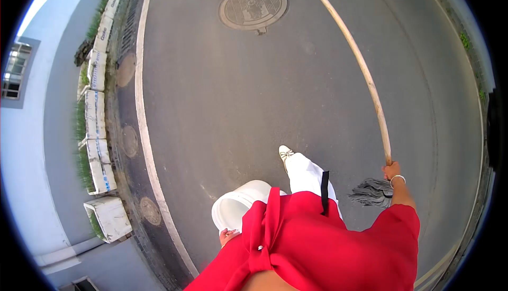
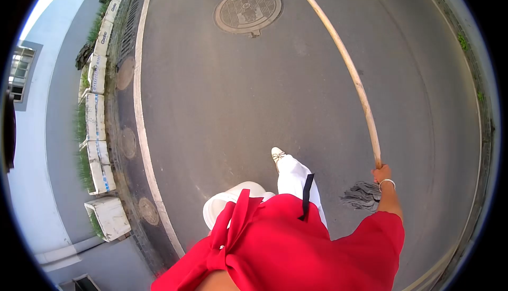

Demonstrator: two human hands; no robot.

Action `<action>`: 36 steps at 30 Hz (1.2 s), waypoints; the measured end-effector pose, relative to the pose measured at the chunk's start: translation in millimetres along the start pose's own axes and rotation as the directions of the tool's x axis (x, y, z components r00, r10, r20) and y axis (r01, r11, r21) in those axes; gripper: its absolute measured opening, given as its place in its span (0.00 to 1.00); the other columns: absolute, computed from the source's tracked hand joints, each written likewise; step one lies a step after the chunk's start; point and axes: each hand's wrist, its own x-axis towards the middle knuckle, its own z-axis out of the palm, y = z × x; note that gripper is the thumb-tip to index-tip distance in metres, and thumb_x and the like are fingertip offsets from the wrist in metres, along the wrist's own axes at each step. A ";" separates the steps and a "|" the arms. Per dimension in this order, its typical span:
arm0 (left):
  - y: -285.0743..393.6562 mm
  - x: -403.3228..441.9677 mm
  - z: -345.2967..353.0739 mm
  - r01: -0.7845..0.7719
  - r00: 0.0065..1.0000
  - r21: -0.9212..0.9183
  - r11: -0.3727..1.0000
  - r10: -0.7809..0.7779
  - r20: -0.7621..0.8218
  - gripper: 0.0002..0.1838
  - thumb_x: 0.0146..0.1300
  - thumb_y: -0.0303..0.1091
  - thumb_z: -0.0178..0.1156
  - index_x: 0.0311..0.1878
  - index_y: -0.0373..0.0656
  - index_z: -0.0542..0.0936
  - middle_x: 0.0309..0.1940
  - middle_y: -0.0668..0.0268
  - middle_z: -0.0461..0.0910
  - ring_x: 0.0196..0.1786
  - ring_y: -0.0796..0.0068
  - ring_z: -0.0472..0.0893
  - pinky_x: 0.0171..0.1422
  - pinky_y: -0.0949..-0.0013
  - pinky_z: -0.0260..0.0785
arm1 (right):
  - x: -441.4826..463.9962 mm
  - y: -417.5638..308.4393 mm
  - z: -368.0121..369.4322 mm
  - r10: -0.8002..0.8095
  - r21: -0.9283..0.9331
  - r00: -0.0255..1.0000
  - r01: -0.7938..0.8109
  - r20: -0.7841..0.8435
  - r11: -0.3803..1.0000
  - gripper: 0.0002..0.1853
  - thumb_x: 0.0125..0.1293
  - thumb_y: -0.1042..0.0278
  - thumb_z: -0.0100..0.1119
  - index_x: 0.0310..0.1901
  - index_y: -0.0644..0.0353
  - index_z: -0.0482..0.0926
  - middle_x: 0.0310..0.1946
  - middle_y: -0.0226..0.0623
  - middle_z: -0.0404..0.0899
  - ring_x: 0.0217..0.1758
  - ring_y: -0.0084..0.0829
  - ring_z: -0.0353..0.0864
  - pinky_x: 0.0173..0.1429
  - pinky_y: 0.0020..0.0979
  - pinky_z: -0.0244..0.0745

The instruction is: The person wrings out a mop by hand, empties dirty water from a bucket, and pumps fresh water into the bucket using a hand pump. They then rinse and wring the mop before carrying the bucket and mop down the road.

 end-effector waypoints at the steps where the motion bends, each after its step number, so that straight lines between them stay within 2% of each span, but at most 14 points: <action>1: 7.5 25.3 -14.6 0.049 0.999 -0.043 0.998 -0.048 0.025 0.29 0.44 0.14 0.59 0.52 0.36 0.62 0.24 0.69 0.69 0.31 0.77 0.73 0.43 0.72 0.69 | 3.4 -33.5 4.7 -0.017 0.012 0.998 0.016 0.056 1.000 0.08 0.51 0.75 0.60 0.30 0.72 0.74 0.14 0.38 0.72 0.13 0.27 0.70 0.15 0.31 0.65; 4: 136.8 65.5 44.8 0.353 0.936 -0.376 0.857 -0.326 0.134 0.12 0.50 0.26 0.55 0.38 0.35 0.68 0.16 0.73 0.66 0.30 0.79 0.69 0.53 0.65 0.62 | 50.0 -169.2 35.4 -0.050 -0.069 0.994 0.057 0.092 0.996 0.11 0.48 0.74 0.60 0.30 0.74 0.75 0.15 0.38 0.73 0.13 0.26 0.72 0.17 0.29 0.66; 6: 145.6 145.2 50.5 0.627 0.679 -0.751 0.205 -0.616 0.399 0.12 0.54 0.37 0.48 0.21 0.41 0.65 0.11 0.76 0.59 0.28 0.81 0.64 0.59 0.61 0.53 | 81.2 -239.5 59.6 -0.003 -0.114 0.998 0.010 0.057 0.993 0.11 0.47 0.73 0.61 0.30 0.73 0.75 0.15 0.38 0.73 0.13 0.27 0.72 0.17 0.29 0.66; 9: 263.8 181.0 119.5 0.373 0.870 -0.741 0.559 -0.489 0.069 0.12 0.55 0.36 0.48 0.19 0.46 0.61 0.12 0.77 0.58 0.24 0.81 0.62 0.54 0.69 0.56 | 127.3 -344.6 69.1 0.006 -0.179 0.999 -0.015 -0.051 0.984 0.12 0.47 0.72 0.62 0.30 0.73 0.75 0.15 0.39 0.74 0.13 0.28 0.73 0.17 0.30 0.67; 10: 348.4 154.6 150.8 0.216 0.975 -0.162 0.963 -0.222 -0.018 0.13 0.55 0.36 0.49 0.19 0.47 0.58 0.12 0.78 0.58 0.21 0.80 0.61 0.50 0.76 0.58 | 121.6 -366.5 75.2 0.019 -0.212 1.000 -0.023 -0.022 0.977 0.12 0.47 0.72 0.62 0.30 0.73 0.75 0.15 0.39 0.74 0.13 0.28 0.73 0.17 0.30 0.67; 15: 448.6 261.1 248.5 -0.044 0.999 0.057 0.997 0.044 -0.008 0.09 0.55 0.36 0.50 0.30 0.41 0.66 0.16 0.76 0.62 0.23 0.83 0.63 0.51 0.76 0.61 | 189.3 -530.0 133.3 -0.014 -0.196 0.996 -0.004 -0.090 0.981 0.12 0.46 0.72 0.63 0.30 0.73 0.76 0.16 0.41 0.75 0.13 0.31 0.74 0.17 0.30 0.69; 18: 571.1 293.3 285.8 0.223 0.953 -0.590 0.776 -0.302 -0.036 0.05 0.48 0.30 0.49 0.24 0.44 0.64 0.15 0.75 0.60 0.24 0.79 0.63 0.50 0.62 0.62 | 228.3 -655.5 145.1 -0.013 -0.202 0.998 0.000 -0.062 0.979 0.13 0.47 0.71 0.63 0.31 0.72 0.76 0.17 0.41 0.75 0.13 0.31 0.74 0.17 0.30 0.69; 22: 646.6 394.4 318.4 0.124 0.979 -0.464 0.877 -0.183 -0.084 0.12 0.46 0.31 0.48 0.15 0.49 0.56 0.14 0.72 0.59 0.24 0.72 0.63 0.46 0.58 0.61 | 285.6 -802.5 190.1 -0.005 -0.139 0.995 -0.010 -0.103 0.990 0.10 0.48 0.73 0.59 0.31 0.71 0.73 0.14 0.39 0.71 0.11 0.30 0.71 0.14 0.31 0.66; 25: 732.6 471.9 356.1 0.534 0.784 -0.821 0.201 -0.480 0.393 0.09 0.50 0.32 0.48 0.18 0.46 0.61 0.18 0.69 0.64 0.26 0.73 0.67 0.48 0.60 0.61 | 341.5 -918.0 235.8 -0.044 -0.213 0.990 0.015 -0.135 0.977 0.10 0.49 0.74 0.59 0.31 0.71 0.74 0.14 0.39 0.72 0.11 0.29 0.70 0.14 0.31 0.65; 28: 762.6 603.5 347.5 0.515 0.853 -0.664 0.542 -0.403 0.332 0.10 0.49 0.32 0.52 0.20 0.45 0.62 0.18 0.69 0.64 0.28 0.75 0.66 0.55 0.58 0.58 | 333.7 -1066.5 277.2 -0.029 -0.186 1.000 0.030 0.010 0.982 0.14 0.48 0.70 0.60 0.34 0.72 0.75 0.16 0.41 0.74 0.14 0.30 0.74 0.18 0.30 0.69; 29: 786.7 624.4 357.4 0.625 0.695 -0.780 0.020 -0.469 0.545 0.09 0.48 0.31 0.52 0.21 0.45 0.61 0.15 0.73 0.60 0.27 0.77 0.63 0.54 0.58 0.57 | 340.8 -1098.3 282.2 -0.026 -0.209 1.000 0.025 -0.001 0.978 0.14 0.48 0.70 0.60 0.34 0.72 0.75 0.16 0.41 0.74 0.14 0.30 0.74 0.18 0.30 0.69; 33: 1036.5 605.0 456.1 0.602 0.653 -0.799 -0.012 -0.568 0.501 0.09 0.47 0.31 0.52 0.20 0.47 0.60 0.12 0.76 0.54 0.25 0.77 0.59 0.48 0.69 0.57 | 401.0 -1262.6 319.4 -0.063 -0.169 0.998 0.057 -0.031 0.984 0.14 0.47 0.69 0.61 0.32 0.72 0.76 0.18 0.43 0.76 0.14 0.32 0.76 0.19 0.32 0.70; 35: 1118.5 635.7 515.4 0.187 0.887 -0.817 0.545 -0.452 -0.099 0.09 0.49 0.31 0.49 0.20 0.48 0.59 0.12 0.75 0.54 0.24 0.77 0.59 0.48 0.68 0.57 | 441.9 -1318.0 336.9 -0.041 -0.224 0.998 0.028 -0.056 0.974 0.14 0.46 0.70 0.61 0.34 0.72 0.76 0.19 0.44 0.76 0.14 0.32 0.75 0.20 0.32 0.70; 36: 1142.2 657.0 522.9 0.074 0.988 -0.234 0.969 -0.104 -0.118 0.09 0.52 0.32 0.47 0.21 0.46 0.59 0.13 0.76 0.56 0.23 0.77 0.59 0.48 0.66 0.57 | 443.2 -1328.8 340.5 -0.026 -0.244 0.999 0.017 -0.034 0.970 0.14 0.46 0.70 0.61 0.34 0.72 0.76 0.19 0.44 0.76 0.14 0.32 0.75 0.20 0.32 0.70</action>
